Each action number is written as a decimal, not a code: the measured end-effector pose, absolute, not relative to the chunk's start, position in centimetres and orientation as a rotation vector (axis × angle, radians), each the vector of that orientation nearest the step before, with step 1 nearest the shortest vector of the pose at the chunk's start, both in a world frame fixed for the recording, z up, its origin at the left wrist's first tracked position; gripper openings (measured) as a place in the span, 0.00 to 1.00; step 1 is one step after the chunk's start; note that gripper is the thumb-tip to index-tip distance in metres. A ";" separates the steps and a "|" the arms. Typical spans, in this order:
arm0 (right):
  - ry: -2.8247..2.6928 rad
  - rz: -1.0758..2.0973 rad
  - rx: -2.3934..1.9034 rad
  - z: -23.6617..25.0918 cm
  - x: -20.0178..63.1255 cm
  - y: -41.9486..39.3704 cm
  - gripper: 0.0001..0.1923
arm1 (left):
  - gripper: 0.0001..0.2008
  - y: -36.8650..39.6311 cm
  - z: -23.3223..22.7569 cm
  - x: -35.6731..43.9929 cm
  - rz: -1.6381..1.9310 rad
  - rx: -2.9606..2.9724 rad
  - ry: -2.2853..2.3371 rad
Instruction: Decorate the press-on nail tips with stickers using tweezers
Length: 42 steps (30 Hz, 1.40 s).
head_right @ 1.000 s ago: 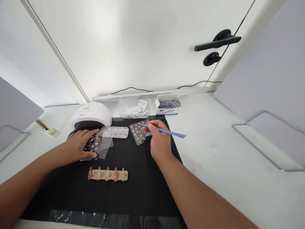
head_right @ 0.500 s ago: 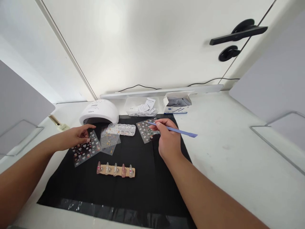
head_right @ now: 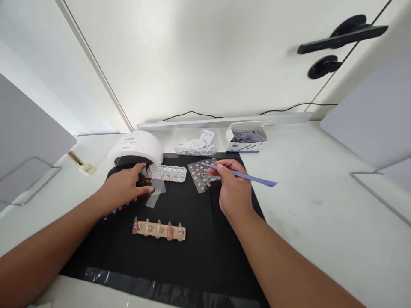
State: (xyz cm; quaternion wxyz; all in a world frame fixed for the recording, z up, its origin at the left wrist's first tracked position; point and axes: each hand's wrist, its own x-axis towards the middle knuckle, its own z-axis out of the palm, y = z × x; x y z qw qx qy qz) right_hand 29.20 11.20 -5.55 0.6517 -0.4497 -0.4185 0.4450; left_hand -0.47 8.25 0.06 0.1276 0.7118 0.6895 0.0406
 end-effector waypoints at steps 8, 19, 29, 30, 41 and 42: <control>-0.926 1.000 -0.995 -5.7 29.5 11.6 0.18 | 0.35 8.6 -0.8 -1.8 0.383 1.936 1.837; -0.919 0.996 -0.997 -5.6 29.5 11.6 0.18 | 0.17 8.2 2.1 -6.0 0.597 1.769 1.565; -0.924 0.993 -0.992 -5.5 29.5 11.7 0.17 | 0.36 6.9 1.8 -10.4 0.243 1.756 2.051; -0.920 0.988 -0.997 -5.5 29.5 11.8 0.17 | 0.38 6.7 2.0 -10.1 0.218 1.780 2.130; -0.947 1.028 -1.013 -5.4 29.3 11.5 0.17 | 0.36 6.8 2.0 -3.1 0.076 2.116 2.019; -0.951 1.031 -1.007 -5.4 29.2 11.4 0.17 | 0.38 7.1 1.8 -2.5 0.042 2.126 2.031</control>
